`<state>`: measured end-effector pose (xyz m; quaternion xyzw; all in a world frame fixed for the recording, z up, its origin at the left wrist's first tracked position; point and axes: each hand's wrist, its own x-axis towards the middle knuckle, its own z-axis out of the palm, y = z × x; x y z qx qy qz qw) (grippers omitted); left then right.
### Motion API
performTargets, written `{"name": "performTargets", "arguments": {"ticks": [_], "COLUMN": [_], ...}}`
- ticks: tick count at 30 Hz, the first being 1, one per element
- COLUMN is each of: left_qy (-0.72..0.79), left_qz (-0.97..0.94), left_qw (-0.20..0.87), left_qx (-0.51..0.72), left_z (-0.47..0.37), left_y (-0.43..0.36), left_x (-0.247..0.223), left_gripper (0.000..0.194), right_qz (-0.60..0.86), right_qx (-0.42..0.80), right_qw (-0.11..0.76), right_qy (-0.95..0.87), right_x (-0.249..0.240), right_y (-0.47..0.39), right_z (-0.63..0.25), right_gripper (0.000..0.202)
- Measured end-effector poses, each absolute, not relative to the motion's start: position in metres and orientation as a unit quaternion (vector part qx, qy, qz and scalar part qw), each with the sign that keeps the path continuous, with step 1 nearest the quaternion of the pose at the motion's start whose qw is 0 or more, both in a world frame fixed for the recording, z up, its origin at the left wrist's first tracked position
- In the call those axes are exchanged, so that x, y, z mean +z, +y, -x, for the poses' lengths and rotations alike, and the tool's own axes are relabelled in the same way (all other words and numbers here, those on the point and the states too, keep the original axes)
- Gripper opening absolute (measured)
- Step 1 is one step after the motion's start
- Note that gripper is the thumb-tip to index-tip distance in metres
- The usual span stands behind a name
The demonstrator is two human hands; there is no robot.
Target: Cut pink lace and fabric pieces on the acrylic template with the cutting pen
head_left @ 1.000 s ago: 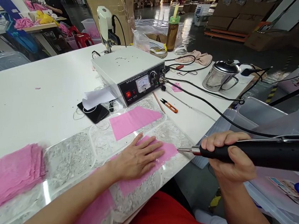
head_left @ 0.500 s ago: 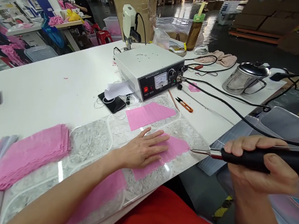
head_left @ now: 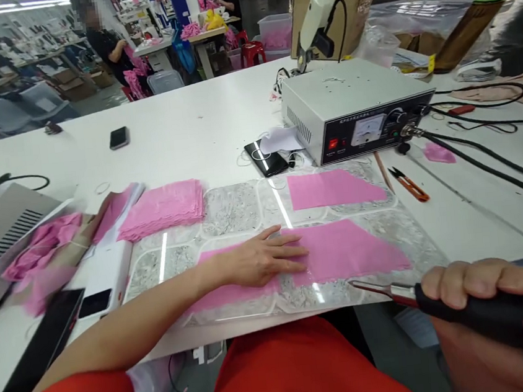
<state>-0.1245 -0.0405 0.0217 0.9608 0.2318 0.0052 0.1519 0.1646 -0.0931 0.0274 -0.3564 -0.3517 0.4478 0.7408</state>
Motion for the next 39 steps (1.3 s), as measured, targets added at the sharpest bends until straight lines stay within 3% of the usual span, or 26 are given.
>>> {"name": "performTargets", "arguments": {"ticks": [4, 10, 39], "left_qy": [0.217, 0.216, 0.216], "left_qz": [-0.966, -0.967, -0.966], "left_qw": [0.143, 0.129, 0.140], "left_qx": [-0.002, 0.021, -0.013], "left_z": [0.127, 0.130, 0.126], "left_y": [-0.041, -0.043, -0.043], "left_x": [0.016, 0.010, 0.015], "left_gripper": [0.057, 0.058, 0.052], "right_qz": [0.290, 0.225, 0.215], "right_qx": [0.482, 0.514, 0.549], "right_qw": [0.702, 0.670, 0.641], "right_qy": [-0.436, -0.486, -0.491], "right_x": [0.032, 0.032, 0.028], "right_y": [-0.095, -0.094, -0.092], "right_z": [-0.138, -0.115, -0.093], "right_gripper": [0.019, 0.018, 0.016]}}
